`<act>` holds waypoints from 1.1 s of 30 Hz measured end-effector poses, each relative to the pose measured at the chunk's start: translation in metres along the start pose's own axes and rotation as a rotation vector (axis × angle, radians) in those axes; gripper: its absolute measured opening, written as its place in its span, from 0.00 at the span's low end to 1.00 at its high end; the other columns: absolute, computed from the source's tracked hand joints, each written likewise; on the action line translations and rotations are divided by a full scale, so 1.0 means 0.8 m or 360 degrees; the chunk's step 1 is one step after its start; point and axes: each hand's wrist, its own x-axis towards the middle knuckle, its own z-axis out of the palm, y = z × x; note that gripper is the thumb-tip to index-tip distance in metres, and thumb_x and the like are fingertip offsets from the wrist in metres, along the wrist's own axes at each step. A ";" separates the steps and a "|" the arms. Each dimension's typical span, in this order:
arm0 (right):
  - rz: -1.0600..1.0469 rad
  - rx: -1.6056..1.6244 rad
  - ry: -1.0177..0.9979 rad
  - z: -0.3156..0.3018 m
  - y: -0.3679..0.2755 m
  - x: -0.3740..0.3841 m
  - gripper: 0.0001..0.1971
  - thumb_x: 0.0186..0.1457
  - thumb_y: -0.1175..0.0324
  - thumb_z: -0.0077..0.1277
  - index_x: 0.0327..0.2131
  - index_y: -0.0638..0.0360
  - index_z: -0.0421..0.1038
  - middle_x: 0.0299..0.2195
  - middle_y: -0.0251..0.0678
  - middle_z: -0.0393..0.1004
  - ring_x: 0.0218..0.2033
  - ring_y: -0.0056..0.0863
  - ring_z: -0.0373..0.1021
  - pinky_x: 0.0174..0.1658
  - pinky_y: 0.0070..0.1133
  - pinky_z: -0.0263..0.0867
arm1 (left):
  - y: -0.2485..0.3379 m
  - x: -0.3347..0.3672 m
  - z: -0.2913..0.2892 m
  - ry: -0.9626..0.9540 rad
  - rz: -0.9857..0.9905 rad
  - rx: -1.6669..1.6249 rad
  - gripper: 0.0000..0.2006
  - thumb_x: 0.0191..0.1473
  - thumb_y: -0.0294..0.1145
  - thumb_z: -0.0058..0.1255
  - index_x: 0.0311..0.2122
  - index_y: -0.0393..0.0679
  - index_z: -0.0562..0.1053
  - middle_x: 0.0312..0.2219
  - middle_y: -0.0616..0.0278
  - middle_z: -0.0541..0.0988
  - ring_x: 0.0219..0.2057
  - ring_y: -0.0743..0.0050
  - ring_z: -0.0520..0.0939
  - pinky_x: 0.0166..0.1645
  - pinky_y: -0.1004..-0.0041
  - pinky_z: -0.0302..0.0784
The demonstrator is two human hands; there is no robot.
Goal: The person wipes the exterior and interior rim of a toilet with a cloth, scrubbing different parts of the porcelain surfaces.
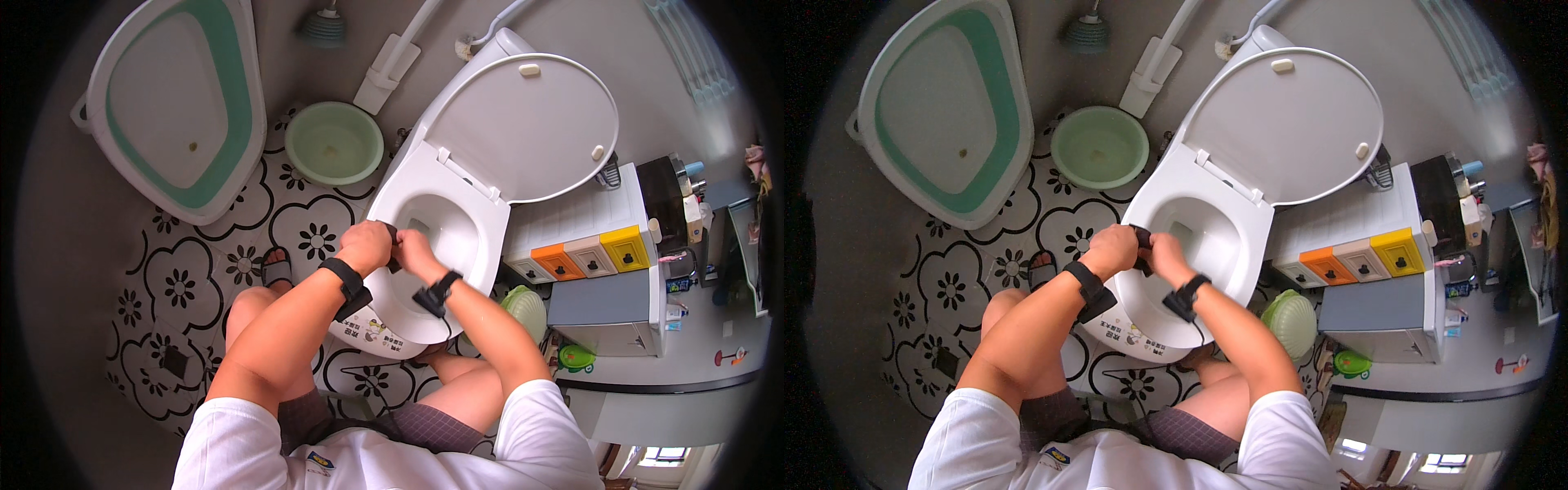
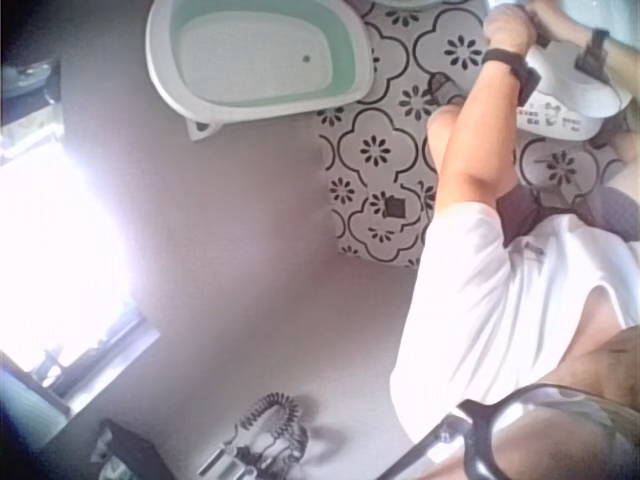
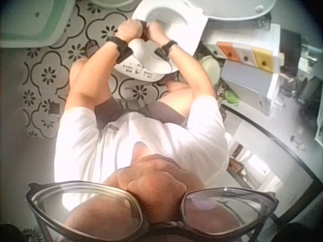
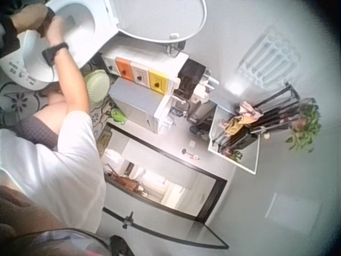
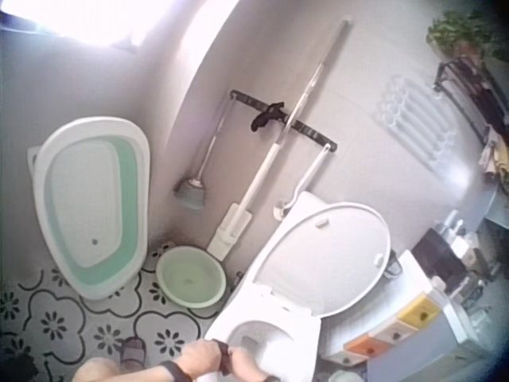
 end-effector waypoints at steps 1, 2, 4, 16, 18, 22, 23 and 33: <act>-0.0182 -0.0039 0.0210 0.006 -0.014 -0.024 0.08 0.50 0.70 0.54 0.26 0.66 0.72 0.25 0.51 0.75 0.27 0.47 0.72 0.31 0.34 0.67 | 0.002 -0.003 -0.008 -0.0017 -0.0007 -0.0037 0.16 0.47 0.33 0.54 0.42 0.37 0.76 0.45 0.48 0.76 0.44 0.53 0.80 0.43 0.64 0.79; -0.0223 -0.0091 0.0227 0.013 -0.020 -0.040 0.09 0.52 0.70 0.51 0.34 0.67 0.70 0.32 0.56 0.73 0.33 0.49 0.71 0.37 0.34 0.67 | -0.001 0.002 -0.003 0.0073 0.0005 0.0004 0.19 0.47 0.33 0.53 0.44 0.33 0.74 0.45 0.43 0.75 0.44 0.53 0.80 0.44 0.68 0.78; -0.0255 -0.0153 0.0246 0.031 -0.025 -0.061 0.13 0.54 0.69 0.48 0.41 0.68 0.69 0.39 0.60 0.71 0.40 0.50 0.70 0.43 0.33 0.66 | 0.000 0.006 0.007 0.0200 -0.0033 -0.0003 0.18 0.48 0.34 0.52 0.42 0.31 0.74 0.42 0.42 0.76 0.42 0.51 0.80 0.44 0.66 0.77; -0.0693 -0.0954 0.0265 0.020 -0.039 0.044 0.38 0.57 0.53 0.43 0.64 0.61 0.39 0.64 0.60 0.33 0.65 0.61 0.30 0.64 0.48 0.33 | 0.001 0.002 0.010 0.0397 -0.0047 -0.0047 0.21 0.49 0.25 0.44 0.47 0.18 0.65 0.40 0.33 0.75 0.41 0.44 0.80 0.46 0.63 0.77; -0.0507 -0.0938 0.0316 -0.002 -0.029 0.080 0.38 0.57 0.52 0.42 0.65 0.57 0.40 0.65 0.56 0.32 0.66 0.57 0.29 0.64 0.49 0.32 | 0.003 0.002 0.014 0.0355 -0.0012 0.0026 0.22 0.48 0.24 0.44 0.47 0.17 0.64 0.40 0.33 0.75 0.41 0.44 0.80 0.45 0.64 0.77; -0.0160 -0.1018 0.0425 -0.051 -0.001 0.105 0.37 0.58 0.49 0.40 0.65 0.50 0.41 0.66 0.52 0.32 0.67 0.49 0.31 0.65 0.46 0.30 | -0.002 0.018 0.034 0.0223 -0.0062 0.0073 0.23 0.47 0.24 0.45 0.48 0.17 0.64 0.38 0.33 0.76 0.40 0.46 0.81 0.43 0.63 0.77; -0.0086 -0.1015 0.0469 -0.064 0.010 0.106 0.37 0.58 0.50 0.41 0.66 0.50 0.40 0.66 0.51 0.31 0.67 0.48 0.30 0.65 0.45 0.30 | -0.002 0.019 0.033 0.0204 -0.0075 0.0062 0.21 0.47 0.24 0.45 0.46 0.19 0.67 0.37 0.34 0.77 0.39 0.46 0.81 0.43 0.62 0.78; 0.0550 -0.1176 0.0485 -0.148 0.195 -0.035 0.44 0.55 0.62 0.50 0.64 0.65 0.32 0.65 0.59 0.32 0.66 0.54 0.34 0.66 0.40 0.36 | 0.010 -0.005 -0.003 -0.0237 -0.0158 -0.0210 0.13 0.46 0.25 0.48 0.38 0.34 0.78 0.38 0.46 0.79 0.41 0.50 0.81 0.45 0.64 0.77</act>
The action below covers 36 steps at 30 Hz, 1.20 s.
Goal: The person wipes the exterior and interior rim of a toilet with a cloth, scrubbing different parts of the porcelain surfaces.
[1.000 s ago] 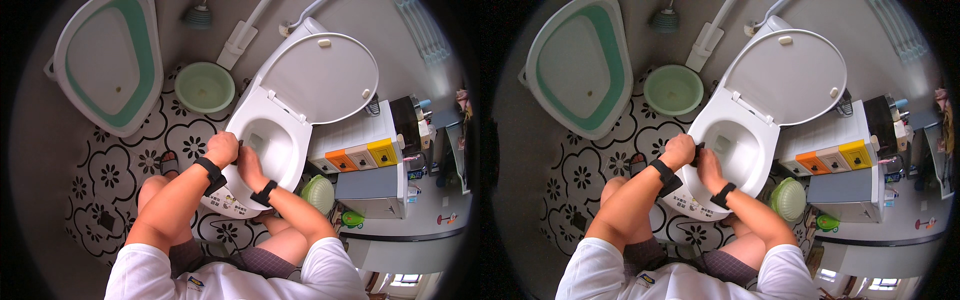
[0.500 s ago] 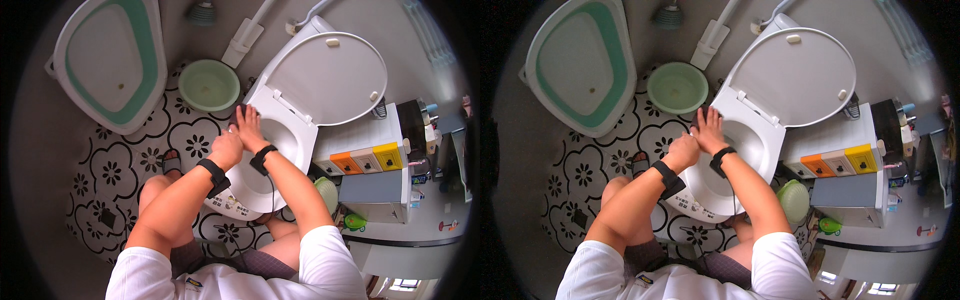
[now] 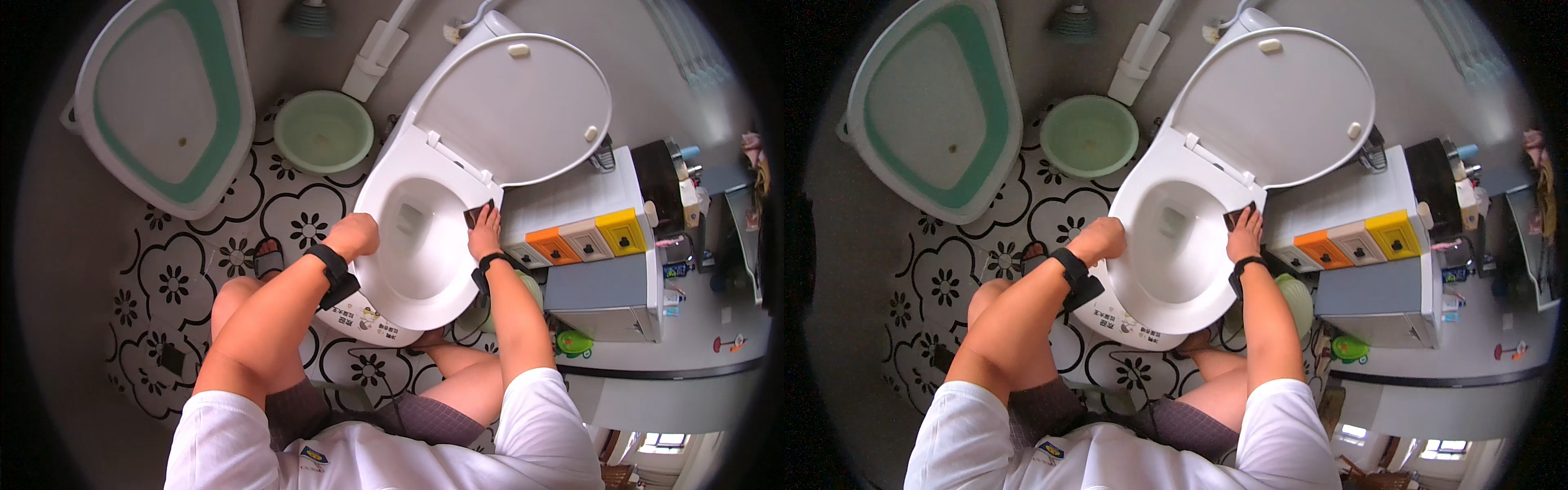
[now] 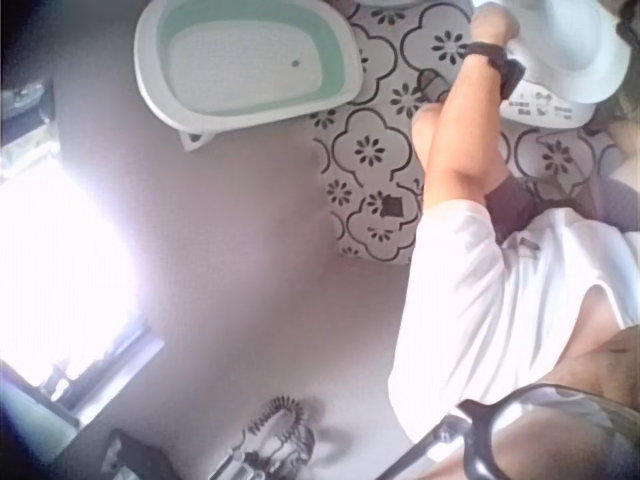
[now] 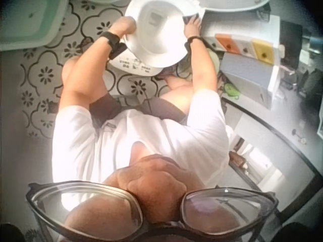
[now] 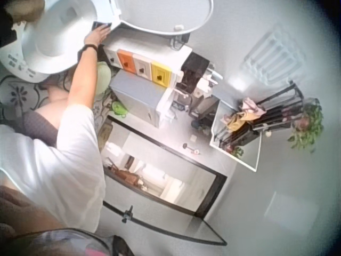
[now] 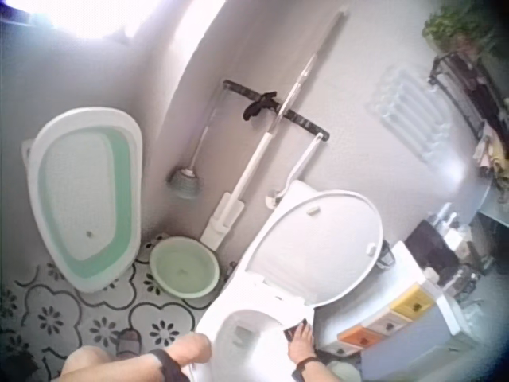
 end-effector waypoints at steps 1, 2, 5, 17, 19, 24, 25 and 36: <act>0.0004 0.0072 -0.0001 0.006 0.012 -0.017 0.43 0.56 0.61 0.49 0.64 0.67 0.32 0.64 0.61 0.33 0.65 0.55 0.36 0.66 0.40 0.37 | -0.003 0.009 0.005 0.0006 -0.0031 0.0013 0.13 0.46 0.25 0.49 0.37 0.33 0.77 0.38 0.45 0.79 0.41 0.50 0.81 0.45 0.63 0.77; 0.0009 0.0153 -0.0006 0.008 0.015 -0.036 0.42 0.57 0.60 0.47 0.63 0.68 0.32 0.64 0.63 0.33 0.65 0.56 0.37 0.65 0.39 0.39 | -0.009 0.012 0.004 -0.0028 -0.0042 -0.0047 0.18 0.46 0.26 0.49 0.44 0.30 0.73 0.41 0.44 0.78 0.43 0.50 0.80 0.46 0.64 0.76; 0.0025 0.0320 -0.0136 0.008 0.026 -0.097 0.36 0.60 0.60 0.41 0.63 0.71 0.37 0.62 0.67 0.35 0.62 0.59 0.46 0.62 0.36 0.49 | -0.013 0.029 0.022 0.0129 -0.0162 -0.0137 0.26 0.47 0.27 0.50 0.52 0.28 0.64 0.44 0.44 0.77 0.45 0.50 0.79 0.48 0.63 0.75; 0.0514 0.1778 0.0430 0.043 -0.006 -0.288 0.22 0.60 0.74 0.41 0.58 0.66 0.58 0.47 0.35 0.71 0.41 0.23 0.70 0.43 0.22 0.69 | -0.035 0.042 0.024 0.0309 0.0241 -0.0436 0.21 0.49 0.37 0.48 0.41 0.27 0.69 0.35 0.39 0.79 0.40 0.47 0.80 0.46 0.64 0.75; 0.0659 0.2536 0.0391 -0.019 -0.043 -0.291 0.22 0.59 0.74 0.42 0.57 0.69 0.58 0.50 0.41 0.69 0.45 0.30 0.69 0.47 0.23 0.66 | -0.046 0.035 0.014 0.0449 0.0290 -0.0634 0.20 0.50 0.39 0.47 0.38 0.28 0.70 0.28 0.43 0.79 0.33 0.51 0.81 0.40 0.64 0.76; 0.0710 0.3078 0.0620 -0.161 -0.033 -0.284 0.17 0.58 0.78 0.42 0.51 0.67 0.61 0.47 0.41 0.69 0.47 0.31 0.68 0.47 0.30 0.69 | -0.021 0.003 -0.019 0.0336 0.0716 -0.1707 0.16 0.56 0.38 0.41 0.35 0.33 0.70 0.15 0.58 0.74 0.15 0.74 0.71 0.21 0.74 0.69; 0.0548 0.3087 0.0637 -0.181 -0.024 -0.278 0.15 0.59 0.77 0.43 0.50 0.67 0.62 0.47 0.41 0.69 0.47 0.31 0.67 0.49 0.31 0.68 | -0.016 0.000 -0.022 0.0341 0.0719 -0.1721 0.16 0.56 0.38 0.41 0.35 0.33 0.70 0.15 0.58 0.74 0.15 0.74 0.71 0.21 0.74 0.69; 0.0333 0.2464 0.0743 -0.348 0.059 -0.067 0.18 0.64 0.57 0.40 0.49 0.61 0.65 0.38 0.37 0.71 0.33 0.28 0.71 0.39 0.28 0.75 | 0.022 0.033 0.024 0.0897 0.0771 -0.0556 0.16 0.55 0.40 0.45 0.38 0.34 0.72 0.27 0.42 0.79 0.32 0.44 0.80 0.40 0.59 0.74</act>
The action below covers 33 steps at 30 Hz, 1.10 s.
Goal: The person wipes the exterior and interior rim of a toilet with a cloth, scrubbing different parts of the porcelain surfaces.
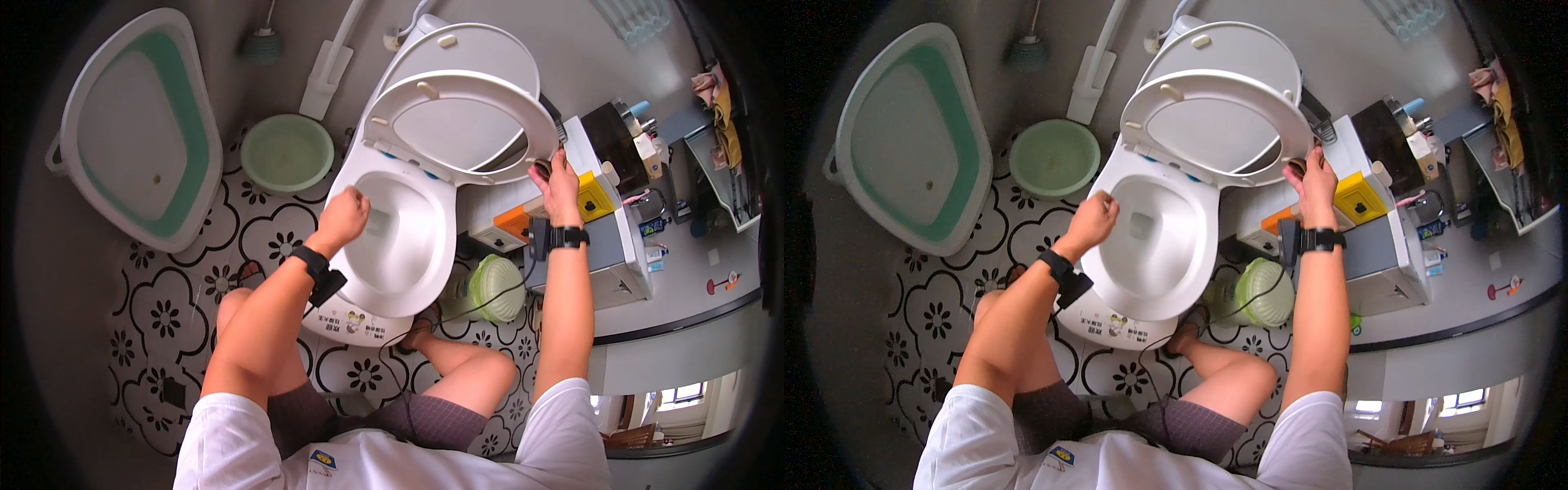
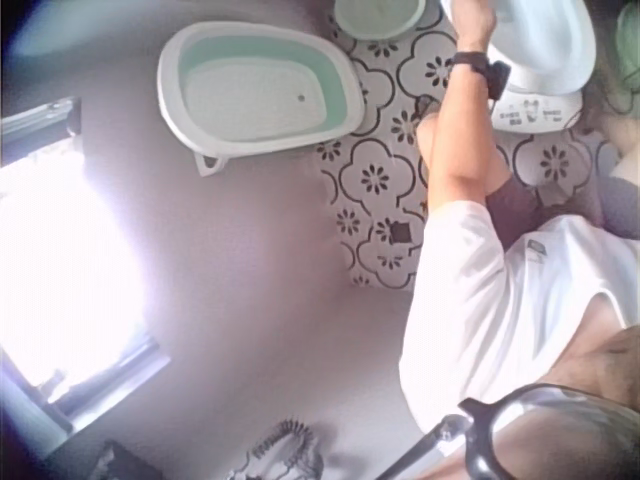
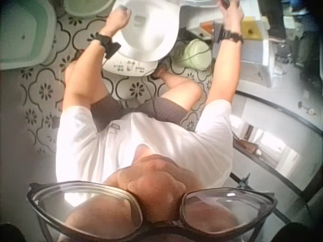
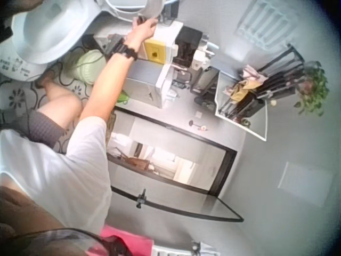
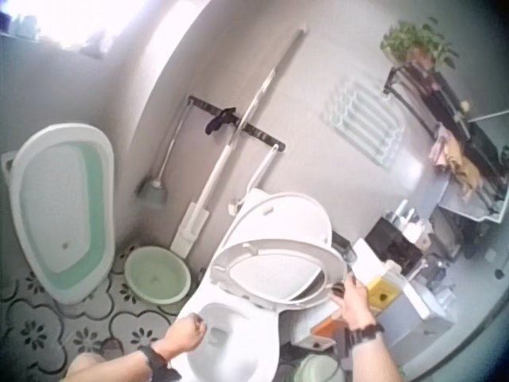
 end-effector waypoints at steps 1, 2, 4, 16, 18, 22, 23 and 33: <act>0.0034 0.0003 0.0060 0.009 -0.003 0.024 0.18 0.63 0.57 0.42 0.47 0.62 0.67 0.35 0.37 0.71 0.28 0.27 0.70 0.35 0.26 0.76 | 0.002 -0.001 0.001 -0.0097 -0.0015 0.0067 0.17 0.55 0.40 0.43 0.36 0.34 0.72 0.29 0.41 0.78 0.34 0.41 0.79 0.42 0.56 0.73; 0.0009 0.0016 0.0053 0.020 -0.006 0.045 0.18 0.63 0.57 0.42 0.47 0.62 0.67 0.35 0.37 0.71 0.28 0.27 0.70 0.35 0.26 0.76 | 0.004 -0.001 0.004 -0.0192 -0.0028 0.0131 0.17 0.54 0.41 0.42 0.35 0.34 0.72 0.31 0.39 0.78 0.36 0.39 0.78 0.43 0.53 0.72; -0.0071 0.0010 0.0212 0.040 -0.010 0.082 0.18 0.63 0.57 0.42 0.46 0.62 0.67 0.33 0.36 0.70 0.25 0.27 0.69 0.34 0.25 0.76 | 0.004 -0.003 0.016 -0.0247 -0.0062 0.0181 0.18 0.54 0.41 0.42 0.36 0.33 0.71 0.31 0.39 0.78 0.36 0.38 0.78 0.43 0.52 0.72; -0.0404 -0.0060 0.0079 0.060 0.029 0.210 0.17 0.64 0.63 0.40 0.53 0.58 0.64 0.42 0.35 0.70 0.40 0.27 0.69 0.41 0.26 0.73 | 0.022 -0.011 0.029 -0.0494 -0.0135 0.0363 0.19 0.57 0.45 0.44 0.37 0.35 0.70 0.31 0.43 0.78 0.35 0.42 0.78 0.40 0.55 0.73; -0.0414 0.0116 0.0006 0.062 0.030 0.213 0.17 0.64 0.63 0.39 0.53 0.58 0.63 0.45 0.35 0.68 0.44 0.27 0.67 0.44 0.28 0.72 | 0.020 -0.010 0.029 -0.0490 -0.0115 0.0368 0.18 0.56 0.44 0.45 0.38 0.35 0.70 0.31 0.43 0.78 0.35 0.42 0.78 0.40 0.55 0.73; -0.0423 0.0155 0.0039 0.070 0.031 0.205 0.17 0.65 0.63 0.38 0.55 0.57 0.63 0.46 0.35 0.68 0.46 0.28 0.66 0.46 0.29 0.71 | 0.023 -0.007 0.022 -0.0587 -0.0130 0.0417 0.20 0.56 0.45 0.44 0.40 0.33 0.69 0.33 0.42 0.78 0.38 0.42 0.78 0.44 0.54 0.72; -0.0550 0.0041 0.0114 0.068 0.033 0.202 0.17 0.63 0.64 0.40 0.53 0.58 0.65 0.47 0.37 0.69 0.47 0.29 0.66 0.46 0.28 0.70 | 0.027 -0.006 0.026 -0.0579 -0.0113 0.0410 0.20 0.56 0.44 0.44 0.39 0.33 0.69 0.33 0.42 0.78 0.37 0.42 0.79 0.43 0.53 0.73; -0.1397 -0.1730 0.0270 0.083 0.196 0.113 0.22 0.57 0.77 0.43 0.56 0.63 0.59 0.63 0.53 0.45 0.62 0.50 0.49 0.63 0.34 0.50 | 0.019 -0.010 0.036 -0.0524 -0.0060 0.0444 0.17 0.54 0.41 0.48 0.39 0.35 0.69 0.30 0.43 0.78 0.34 0.43 0.78 0.40 0.55 0.73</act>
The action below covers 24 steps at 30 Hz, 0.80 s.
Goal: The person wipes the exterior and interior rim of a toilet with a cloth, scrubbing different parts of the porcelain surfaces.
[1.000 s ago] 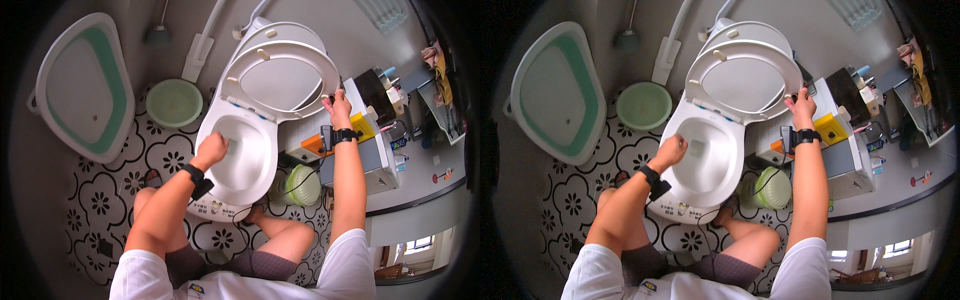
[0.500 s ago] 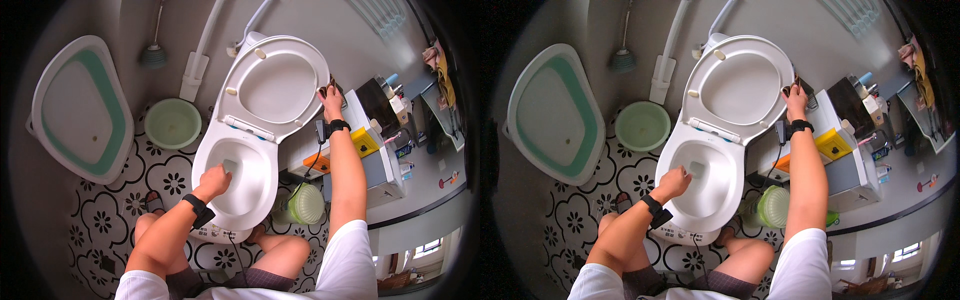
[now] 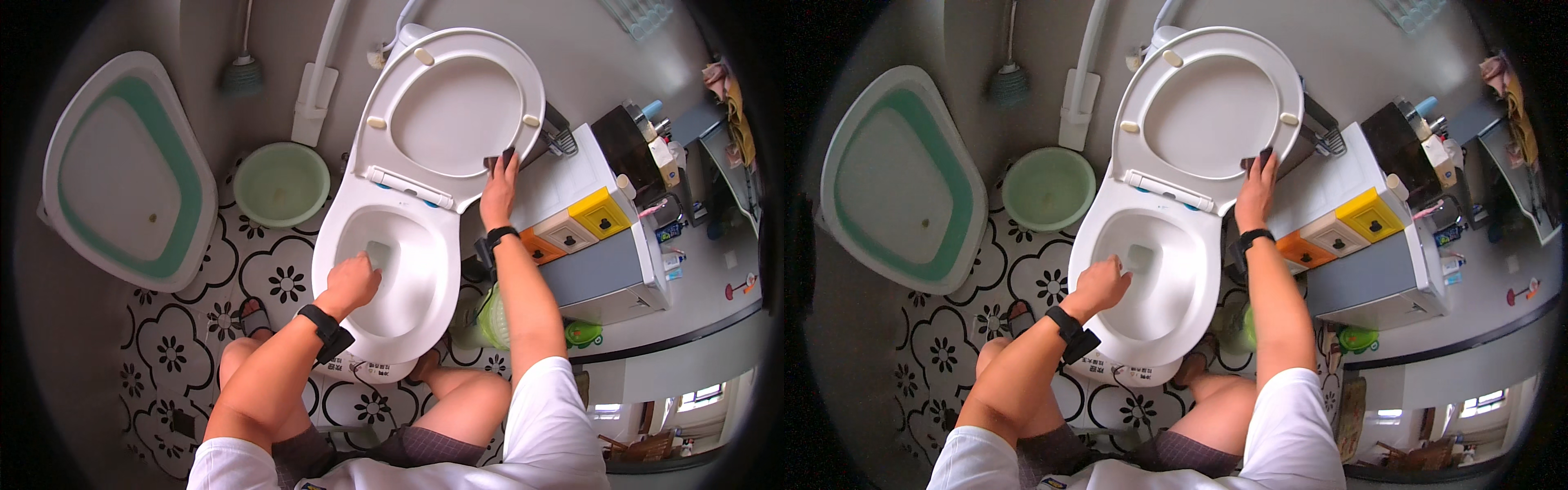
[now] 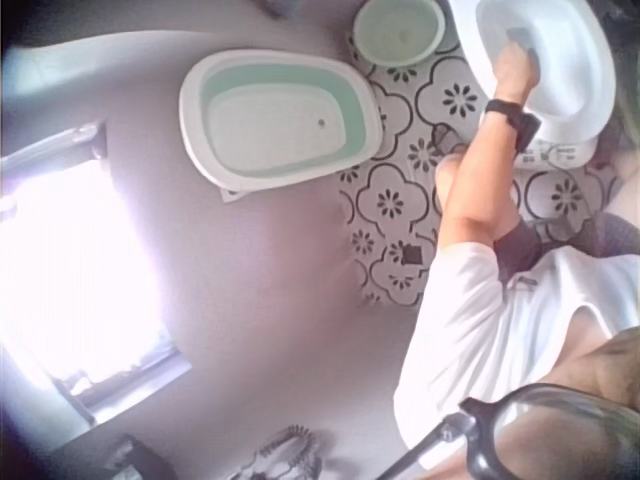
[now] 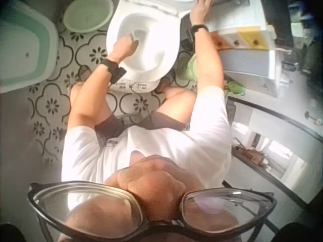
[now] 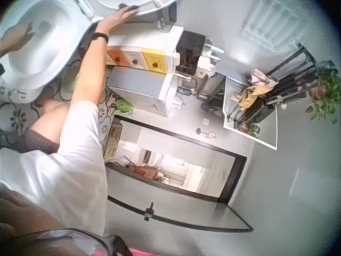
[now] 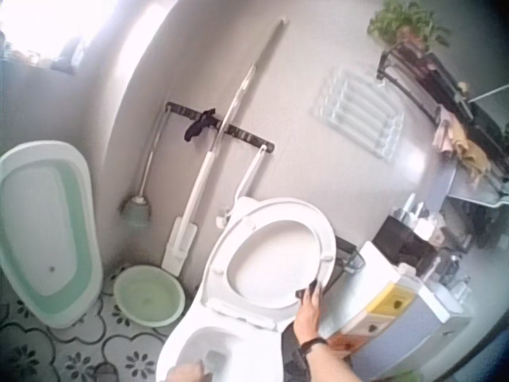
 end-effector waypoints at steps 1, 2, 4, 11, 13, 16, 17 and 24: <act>0.0107 0.0062 -0.0050 0.012 -0.004 -0.024 0.23 0.56 0.79 0.41 0.57 0.62 0.59 0.63 0.55 0.46 0.62 0.51 0.49 0.63 0.33 0.51 | 0.000 0.001 0.002 -0.0005 -0.0009 0.0001 0.17 0.54 0.41 0.48 0.39 0.35 0.69 0.30 0.43 0.78 0.34 0.43 0.78 0.40 0.55 0.73; 0.0221 0.0104 -0.0067 0.026 -0.007 -0.047 0.23 0.56 0.80 0.40 0.57 0.62 0.59 0.62 0.57 0.47 0.61 0.52 0.51 0.62 0.33 0.53 | 0.000 0.002 0.003 -0.0011 -0.0011 0.0011 0.17 0.53 0.41 0.49 0.39 0.35 0.69 0.30 0.43 0.78 0.34 0.43 0.79 0.40 0.55 0.73; 0.0494 0.0145 -0.0223 0.051 -0.025 -0.081 0.24 0.54 0.81 0.37 0.57 0.62 0.59 0.61 0.59 0.49 0.59 0.52 0.55 0.59 0.32 0.56 | -0.003 0.003 0.003 -0.0025 -0.0036 0.0034 0.17 0.53 0.40 0.49 0.40 0.35 0.69 0.30 0.44 0.78 0.35 0.43 0.79 0.41 0.55 0.73; 0.1017 -0.0082 -0.0889 0.124 -0.134 -0.141 0.15 0.56 0.75 0.37 0.43 0.75 0.66 0.46 0.53 0.70 0.49 0.45 0.66 0.50 0.32 0.65 | -0.016 0.002 -0.016 0.0011 -0.0120 0.0114 0.18 0.52 0.40 0.50 0.41 0.35 0.69 0.31 0.44 0.79 0.36 0.45 0.79 0.42 0.57 0.74; 0.0803 0.0037 -0.0800 0.142 -0.165 -0.149 0.13 0.55 0.74 0.38 0.38 0.71 0.70 0.43 0.51 0.72 0.48 0.43 0.66 0.56 0.33 0.57 | -0.020 0.003 -0.019 0.0017 -0.0154 0.0125 0.19 0.52 0.40 0.50 0.41 0.35 0.69 0.32 0.44 0.79 0.37 0.45 0.79 0.42 0.57 0.74; 0.0361 0.0045 -0.0794 0.151 -0.237 -0.147 0.15 0.54 0.74 0.38 0.42 0.72 0.69 0.45 0.50 0.71 0.52 0.44 0.63 0.59 0.33 0.55 | -0.024 0.002 -0.027 0.0095 -0.0175 0.0155 0.18 0.52 0.40 0.49 0.40 0.33 0.69 0.31 0.43 0.79 0.36 0.45 0.80 0.42 0.56 0.74; 0.0190 0.0028 -0.0822 0.152 -0.263 -0.142 0.16 0.54 0.74 0.38 0.43 0.72 0.69 0.47 0.50 0.70 0.54 0.44 0.61 0.60 0.33 0.53 | -0.025 0.003 -0.033 0.0110 -0.0242 0.0197 0.18 0.52 0.39 0.48 0.39 0.32 0.68 0.31 0.43 0.79 0.36 0.44 0.80 0.41 0.55 0.74; -0.0950 0.0414 -0.0584 0.156 -0.285 -0.132 0.15 0.52 0.74 0.40 0.44 0.66 0.70 0.46 0.44 0.71 0.51 0.38 0.66 0.53 0.27 0.64 | -0.036 0.000 -0.042 0.0147 -0.0283 0.0254 0.14 0.51 0.33 0.44 0.37 0.31 0.68 0.30 0.41 0.78 0.34 0.42 0.80 0.40 0.54 0.75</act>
